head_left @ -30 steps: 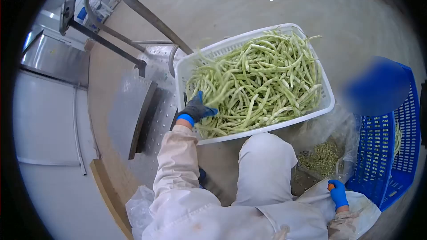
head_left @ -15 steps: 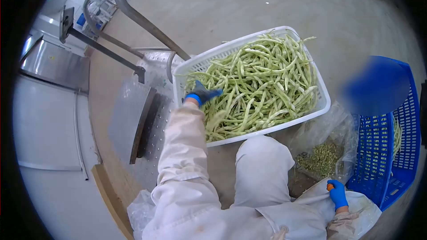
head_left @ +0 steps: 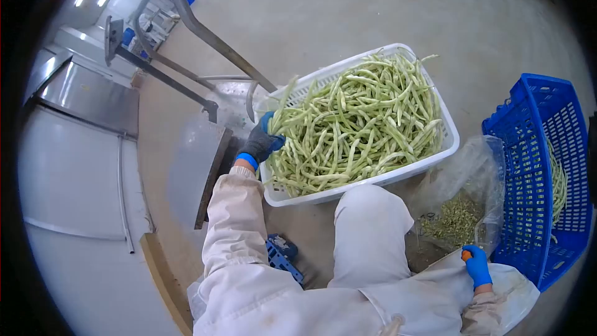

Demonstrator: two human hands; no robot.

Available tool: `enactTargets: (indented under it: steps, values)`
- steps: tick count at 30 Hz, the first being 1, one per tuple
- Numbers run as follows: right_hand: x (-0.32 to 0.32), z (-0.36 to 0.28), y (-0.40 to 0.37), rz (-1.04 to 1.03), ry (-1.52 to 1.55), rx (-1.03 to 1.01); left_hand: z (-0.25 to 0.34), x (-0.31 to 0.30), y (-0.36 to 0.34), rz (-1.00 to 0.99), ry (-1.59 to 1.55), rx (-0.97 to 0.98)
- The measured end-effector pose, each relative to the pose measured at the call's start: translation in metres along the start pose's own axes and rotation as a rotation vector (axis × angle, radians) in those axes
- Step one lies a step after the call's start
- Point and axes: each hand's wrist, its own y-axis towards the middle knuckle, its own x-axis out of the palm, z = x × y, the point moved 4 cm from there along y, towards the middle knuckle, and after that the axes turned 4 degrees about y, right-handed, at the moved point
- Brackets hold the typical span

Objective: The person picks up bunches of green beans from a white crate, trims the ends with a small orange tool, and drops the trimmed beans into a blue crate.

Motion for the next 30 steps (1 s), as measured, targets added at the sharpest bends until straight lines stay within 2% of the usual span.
enactTargets:
  steps: [1, 3, 4, 5, 7, 8, 9, 11, 12, 15, 16, 17, 20, 21, 23, 24, 25, 26, 27, 30]
  values:
    - [-0.001, 0.005, 0.003, 0.008, 0.009, -0.008, 0.007, -0.003, -0.001, 0.006, 0.006, 0.012]
    - [-0.001, 0.022, 0.004, 0.028, 0.021, -0.009, 0.012, -0.002, -0.006, -0.048, 0.091, -0.175]
    - [-0.003, 0.022, 0.001, 0.029, 0.020, -0.011, 0.031, -0.001, -0.007, -0.080, 0.405, 0.250]
    - [-0.005, 0.021, 0.000, 0.017, 0.032, -0.022, 0.033, 0.000, -0.012, -0.079, 0.407, 0.253]
    - [-0.004, 0.022, -0.002, 0.027, 0.062, -0.043, 0.036, -0.003, -0.008, -0.034, -0.045, -0.013]
    - [-0.007, 0.023, -0.003, 0.042, 0.064, -0.065, 0.041, 0.001, -0.006, -0.200, 0.064, -0.037]
    - [-0.010, 0.023, -0.004, 0.054, 0.066, -0.087, 0.042, 0.000, -0.008, -0.193, 0.065, -0.032]
    - [-0.013, 0.013, -0.010, 0.081, 0.057, -0.129, 0.058, -0.008, -0.006, -0.045, 0.202, 0.140]
    - [-0.016, 0.009, -0.014, 0.097, 0.040, -0.160, 0.060, -0.008, -0.008, -0.077, 0.139, 0.077]
    - [-0.019, 0.004, -0.019, 0.121, -0.002, -0.218, 0.098, -0.016, -0.017, -0.042, 0.060, 0.110]
    - [-0.021, -0.001, -0.022, 0.129, 0.008, -0.223, 0.100, -0.016, -0.011, -0.065, 0.237, 0.280]
    - [-0.022, -0.009, -0.025, 0.129, 0.004, -0.240, 0.095, -0.019, -0.009, -0.061, 0.248, 0.293]
    - [-0.025, -0.027, -0.031, 0.184, 0.013, -0.316, 0.143, -0.020, -0.023, -0.093, -0.038, 0.259]
    - [-0.027, -0.034, -0.032, 0.203, -0.001, -0.371, 0.164, -0.015, -0.032, -0.151, -0.260, 0.266]
    - [-0.031, -0.048, -0.029, 0.254, 0.069, -0.415, 0.217, -0.004, -0.054, -0.267, -0.492, 0.322]
    - [-0.036, -0.059, -0.030, 0.276, 0.124, -0.456, 0.237, 0.002, -0.059, -0.321, -0.470, 0.338]
    - [-0.046, -0.086, -0.036, 0.261, 0.140, -0.446, 0.262, 0.009, -0.070, -0.347, -0.464, 0.368]
    - [-0.058, -0.120, -0.044, 0.248, 0.156, -0.431, 0.287, 0.021, -0.085, -0.453, -0.628, 0.369]
    - [-0.069, -0.150, -0.051, 0.292, 0.199, -0.522, 0.307, 0.035, -0.099, -0.566, -0.790, 0.359]
    - [-0.101, -0.229, -0.067, 0.414, 0.352, -0.823, 0.355, 0.079, -0.143, -0.744, -0.896, 0.408]
